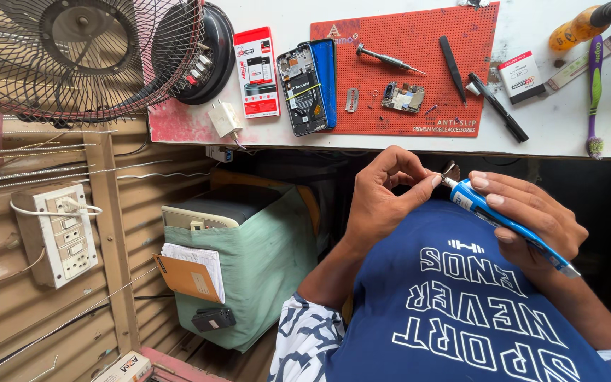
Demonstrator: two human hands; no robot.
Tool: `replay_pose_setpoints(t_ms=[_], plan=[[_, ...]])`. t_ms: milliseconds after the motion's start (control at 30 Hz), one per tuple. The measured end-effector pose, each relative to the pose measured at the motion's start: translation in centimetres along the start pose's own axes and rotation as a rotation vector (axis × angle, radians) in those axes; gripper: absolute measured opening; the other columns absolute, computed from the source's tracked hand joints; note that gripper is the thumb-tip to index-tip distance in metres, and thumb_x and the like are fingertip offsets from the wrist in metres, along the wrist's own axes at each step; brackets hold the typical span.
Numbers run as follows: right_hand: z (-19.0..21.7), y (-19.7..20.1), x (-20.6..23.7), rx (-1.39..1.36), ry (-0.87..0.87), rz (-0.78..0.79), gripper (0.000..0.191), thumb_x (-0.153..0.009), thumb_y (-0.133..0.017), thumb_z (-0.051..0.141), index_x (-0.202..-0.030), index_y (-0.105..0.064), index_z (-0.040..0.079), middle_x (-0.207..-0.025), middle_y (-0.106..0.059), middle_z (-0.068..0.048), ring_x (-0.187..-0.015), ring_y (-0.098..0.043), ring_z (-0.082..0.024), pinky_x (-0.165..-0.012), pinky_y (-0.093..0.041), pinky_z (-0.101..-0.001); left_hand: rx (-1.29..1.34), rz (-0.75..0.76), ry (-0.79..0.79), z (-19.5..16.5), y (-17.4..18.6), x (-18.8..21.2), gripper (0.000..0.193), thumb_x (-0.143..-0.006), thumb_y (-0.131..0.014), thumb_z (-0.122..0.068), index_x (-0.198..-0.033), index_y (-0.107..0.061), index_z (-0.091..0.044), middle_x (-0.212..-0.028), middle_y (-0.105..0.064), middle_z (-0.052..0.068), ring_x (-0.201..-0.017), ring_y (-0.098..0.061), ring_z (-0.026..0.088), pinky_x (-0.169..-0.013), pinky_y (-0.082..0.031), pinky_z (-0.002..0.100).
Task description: The person sits at a repair bench and squeezes adhesive from a tube onto a small phone component, then sets the tube down and works on a disassembled smartphone, pressing and aligning the frame and back cover together by hand.
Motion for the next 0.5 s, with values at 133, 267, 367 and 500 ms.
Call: replay_pose_setpoints(t_ms=[133, 267, 367, 500], plan=[[0.01, 0.01, -0.21, -0.001, 0.021, -0.006, 0.035, -0.107, -0.057, 0.033, -0.119, -0.059, -0.001, -0.112, -0.07, -0.024, -0.113, -0.071, -0.039, -0.097, -0.062, -0.0487, 0.009, -0.004, -0.007, -0.01, -0.01, 0.02, 0.014, -0.096, -0.077, -0.006, -0.101, -0.064, -0.007, -0.096, -0.072, 0.002, -0.094, -0.072, 0.01, -0.087, -0.058, 0.027], [-0.01, 0.03, -0.18, 0.01, 0.02, -0.008, 0.035, -0.108, -0.057, 0.033, -0.118, -0.059, -0.001, -0.112, -0.07, -0.024, -0.113, -0.071, -0.039, -0.098, -0.062, -0.0488, 0.013, -0.001, -0.011, -0.01, -0.01, 0.03, 0.014, -0.096, -0.076, -0.005, -0.101, -0.063, -0.007, -0.097, -0.072, 0.003, -0.095, -0.073, 0.011, -0.087, -0.058, 0.027], [-0.09, 0.05, -0.17, 0.009, 0.031, -0.015, 0.036, -0.107, -0.057, 0.033, -0.117, -0.059, -0.002, -0.111, -0.07, -0.024, -0.112, -0.071, -0.039, -0.097, -0.062, -0.0488, -0.005, 0.0, -0.011, 0.01, 0.04, 0.03, 0.014, -0.096, -0.076, -0.006, -0.1, -0.063, -0.008, -0.096, -0.073, 0.003, -0.097, -0.074, 0.012, -0.087, -0.059, 0.028], [-0.25, 0.2, -0.2, 0.008, 0.042, -0.026, 0.036, -0.108, -0.056, 0.033, -0.116, -0.059, -0.002, -0.111, -0.07, -0.025, -0.111, -0.071, -0.039, -0.097, -0.062, -0.0498, -0.005, 0.004, -0.018, -0.02, 0.0, -0.03, 0.015, -0.096, -0.076, -0.006, -0.1, -0.062, -0.008, -0.095, -0.071, 0.002, -0.099, -0.075, 0.014, -0.087, -0.059, 0.028]])
Point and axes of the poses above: each hand's wrist, its own x-axis away from the middle knuckle, its own y-axis out of the back of the hand, z = x × y, the point moved 8 cm from there along -x, towards the middle knuckle
